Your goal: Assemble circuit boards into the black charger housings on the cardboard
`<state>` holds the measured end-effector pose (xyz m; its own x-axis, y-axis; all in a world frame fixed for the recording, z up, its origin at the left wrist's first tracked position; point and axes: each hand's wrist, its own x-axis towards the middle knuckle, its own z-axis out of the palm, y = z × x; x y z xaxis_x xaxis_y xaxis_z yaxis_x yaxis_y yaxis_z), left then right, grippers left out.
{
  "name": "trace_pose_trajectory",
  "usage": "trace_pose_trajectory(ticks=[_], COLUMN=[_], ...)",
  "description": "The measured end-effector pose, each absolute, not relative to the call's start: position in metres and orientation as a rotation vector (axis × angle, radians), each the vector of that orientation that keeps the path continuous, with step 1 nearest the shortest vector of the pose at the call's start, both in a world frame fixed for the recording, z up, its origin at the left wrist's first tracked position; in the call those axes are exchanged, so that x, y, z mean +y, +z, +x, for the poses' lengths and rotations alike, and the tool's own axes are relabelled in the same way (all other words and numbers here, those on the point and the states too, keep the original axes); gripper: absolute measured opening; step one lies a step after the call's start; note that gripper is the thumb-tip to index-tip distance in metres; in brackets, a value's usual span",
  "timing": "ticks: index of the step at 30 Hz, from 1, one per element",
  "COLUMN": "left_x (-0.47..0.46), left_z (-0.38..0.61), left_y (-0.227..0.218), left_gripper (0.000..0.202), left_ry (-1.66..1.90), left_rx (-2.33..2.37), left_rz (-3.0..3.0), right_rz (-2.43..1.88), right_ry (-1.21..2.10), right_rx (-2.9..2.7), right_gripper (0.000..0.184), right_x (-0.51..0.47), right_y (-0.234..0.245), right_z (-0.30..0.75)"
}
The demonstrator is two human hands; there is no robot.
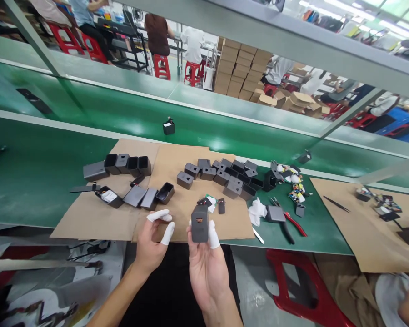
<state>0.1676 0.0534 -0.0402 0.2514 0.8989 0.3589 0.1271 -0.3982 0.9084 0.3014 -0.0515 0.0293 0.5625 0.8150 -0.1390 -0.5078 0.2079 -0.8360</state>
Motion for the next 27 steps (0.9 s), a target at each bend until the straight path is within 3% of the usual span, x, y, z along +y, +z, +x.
trace_pose_trajectory(ticks=[4, 9, 12, 15, 18, 21, 27], left_x=[0.048, 0.036, 0.033, 0.04, 0.053, 0.062, 0.052], left_z=[0.161, 0.16, 0.176, 0.192, 0.199, 0.2, 0.206], left_y=[-0.023, 0.007, 0.004, -0.016, -0.035, -0.039, -0.016], left_gripper=[0.034, 0.07, 0.064, 0.051, 0.06, 0.07, 0.078], left_ry=[1.197, 0.905, 0.824, 0.814, 0.788, 0.82, 0.869], left_rx=[0.921, 0.873, 0.931, 1.012, 1.04, 1.061, 1.084], left_rz=[1.73, 2.123, 2.126, 1.882, 1.603, 1.454, 1.37], right_rz=[-1.046, -1.278, -1.39, -1.446, -1.679, -2.158, -2.447], right_ry=[0.921, 0.658, 0.484, 0.309, 0.006, -0.399, -0.396], right_rx=[-0.216, -0.455, -0.708, -1.084, -1.24, -0.979, -0.941], right_gripper=[0.033, 0.026, 0.017, 0.033, 0.051, 0.025, 0.01], right_x=[-0.047, -0.053, -0.057, -0.063, -0.083, -0.117, -0.159], right_y=[0.034, 0.018, 0.015, 0.021, 0.022, 0.013, -0.008], right_z=[0.3, 0.302, 0.299, 0.314, 0.369, 0.456, 0.576])
